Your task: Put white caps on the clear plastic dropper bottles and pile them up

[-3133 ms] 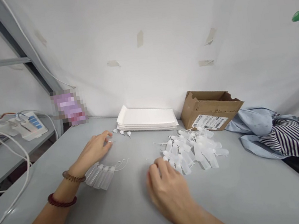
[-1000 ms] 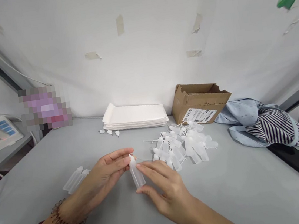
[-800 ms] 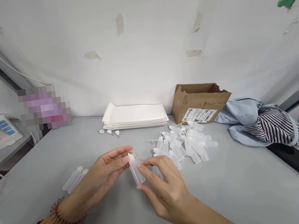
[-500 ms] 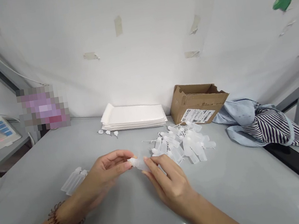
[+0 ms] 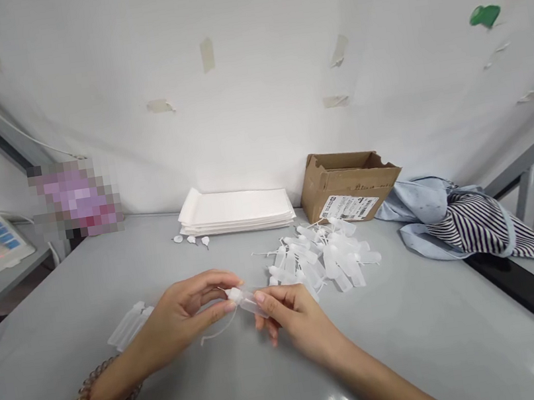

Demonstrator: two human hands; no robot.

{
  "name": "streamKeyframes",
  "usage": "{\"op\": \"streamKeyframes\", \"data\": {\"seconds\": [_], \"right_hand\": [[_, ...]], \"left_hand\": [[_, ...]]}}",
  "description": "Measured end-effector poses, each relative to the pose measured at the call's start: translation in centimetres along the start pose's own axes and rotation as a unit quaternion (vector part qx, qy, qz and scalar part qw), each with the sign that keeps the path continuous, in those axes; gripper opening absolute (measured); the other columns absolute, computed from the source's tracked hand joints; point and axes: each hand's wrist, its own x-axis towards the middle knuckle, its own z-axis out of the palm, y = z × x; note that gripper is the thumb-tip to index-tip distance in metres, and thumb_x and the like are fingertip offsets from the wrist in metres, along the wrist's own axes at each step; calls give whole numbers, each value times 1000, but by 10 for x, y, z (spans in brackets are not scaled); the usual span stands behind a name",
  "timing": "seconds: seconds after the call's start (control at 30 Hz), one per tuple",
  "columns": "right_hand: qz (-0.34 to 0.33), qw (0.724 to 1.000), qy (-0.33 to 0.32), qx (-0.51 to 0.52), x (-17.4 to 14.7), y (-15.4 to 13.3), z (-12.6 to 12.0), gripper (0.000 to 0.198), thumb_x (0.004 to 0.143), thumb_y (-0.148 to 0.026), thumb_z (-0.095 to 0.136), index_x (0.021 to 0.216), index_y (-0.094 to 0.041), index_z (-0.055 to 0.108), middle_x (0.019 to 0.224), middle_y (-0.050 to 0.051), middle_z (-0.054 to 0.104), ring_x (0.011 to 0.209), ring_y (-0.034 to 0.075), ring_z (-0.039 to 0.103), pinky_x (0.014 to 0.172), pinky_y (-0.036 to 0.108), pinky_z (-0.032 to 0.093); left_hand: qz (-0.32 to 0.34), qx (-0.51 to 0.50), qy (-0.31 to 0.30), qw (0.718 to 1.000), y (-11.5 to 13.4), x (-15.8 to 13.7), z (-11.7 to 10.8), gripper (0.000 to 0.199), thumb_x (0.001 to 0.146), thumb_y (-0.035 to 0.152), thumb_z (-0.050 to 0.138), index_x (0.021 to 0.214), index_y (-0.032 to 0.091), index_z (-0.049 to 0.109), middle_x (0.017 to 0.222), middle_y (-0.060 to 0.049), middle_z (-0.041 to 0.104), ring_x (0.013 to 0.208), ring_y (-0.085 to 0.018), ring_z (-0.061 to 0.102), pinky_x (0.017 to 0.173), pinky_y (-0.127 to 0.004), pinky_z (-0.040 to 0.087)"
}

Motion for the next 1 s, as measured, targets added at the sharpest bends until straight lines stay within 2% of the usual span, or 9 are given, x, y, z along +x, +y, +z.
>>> {"op": "streamKeyframes", "data": {"seconds": [0.1, 0.2, 0.3, 0.37, 0.43, 0.5, 0.63, 0.83, 1.0], "right_hand": [[-27, 996, 46, -66, -2, -1, 3, 36, 91, -43, 48, 76, -14, 65, 60, -1, 55, 48, 9, 47, 53, 23, 42], [-96, 975, 106, -171, -5, 1, 7, 26, 91, -35, 49, 92, -16, 68, 67, 1, 61, 53, 11, 50, 49, 22, 42], [-248, 908, 152, -301, -7, 10, 9, 21, 92, -24, 50, 101, -13, 65, 71, 5, 64, 59, 14, 55, 52, 23, 45], [-343, 850, 165, -365, -8, 17, 9, 21, 91, -17, 50, 107, -9, 62, 74, 8, 65, 62, 15, 57, 56, 26, 48], [-393, 809, 165, -405, -7, 22, 9, 22, 91, -14, 50, 110, -7, 59, 76, 10, 65, 63, 16, 58, 56, 27, 49], [-402, 798, 162, -418, -7, 23, 9, 23, 91, -12, 50, 112, -7, 58, 76, 10, 65, 63, 17, 57, 56, 27, 49], [-341, 858, 142, -357, -9, 15, 10, 22, 93, -16, 47, 108, -9, 61, 72, 7, 63, 59, 15, 55, 54, 26, 46], [-113, 968, 93, -203, -10, -2, 8, 27, 92, -35, 48, 85, -15, 66, 59, -2, 48, 49, 9, 44, 46, 21, 36], [4, 998, 39, -45, -6, -4, 4, 44, 91, -46, 43, 59, -17, 49, 47, -7, 33, 40, 7, 35, 42, 20, 37]], "left_hand": [[-37, 28, 27, 999, 2, 1, -3, 37, 83, 37, 62, 116, 24, 56, 112, -4, 62, 104, -18, 58, 87, -28, 49], [-66, 107, 54, 991, 5, 3, -5, 30, 87, 45, 51, 99, 20, 62, 92, -3, 65, 85, -17, 60, 71, -25, 48], [-107, 131, 14, 985, 2, 3, -1, 45, 91, 51, 38, 71, 17, 60, 62, 1, 57, 57, -12, 51, 53, -23, 40], [-122, 109, -14, 986, -1, 2, 3, 49, 92, 52, 36, 64, 16, 55, 57, 3, 53, 52, -11, 47, 50, -22, 37], [-129, 80, -32, 988, -3, 1, 5, 49, 91, 51, 37, 60, 16, 51, 56, 3, 52, 52, -10, 47, 49, -21, 36], [-134, 55, -47, 988, -2, 1, 5, 47, 90, 51, 40, 60, 16, 50, 57, 3, 52, 51, -10, 46, 47, -20, 36], [-115, 39, -62, 991, 2, 2, 2, 38, 89, 45, 47, 68, 16, 58, 63, 2, 57, 58, -11, 51, 55, -20, 42], [-37, 65, -49, 996, 1, 1, 4, 23, 88, 35, 52, 86, 17, 66, 76, -1, 64, 68, -13, 57, 66, -22, 46], [48, 137, -22, 989, -2, 2, 7, 18, 89, 30, 53, 95, 20, 66, 88, -1, 67, 79, -14, 59, 71, -22, 45]]}}
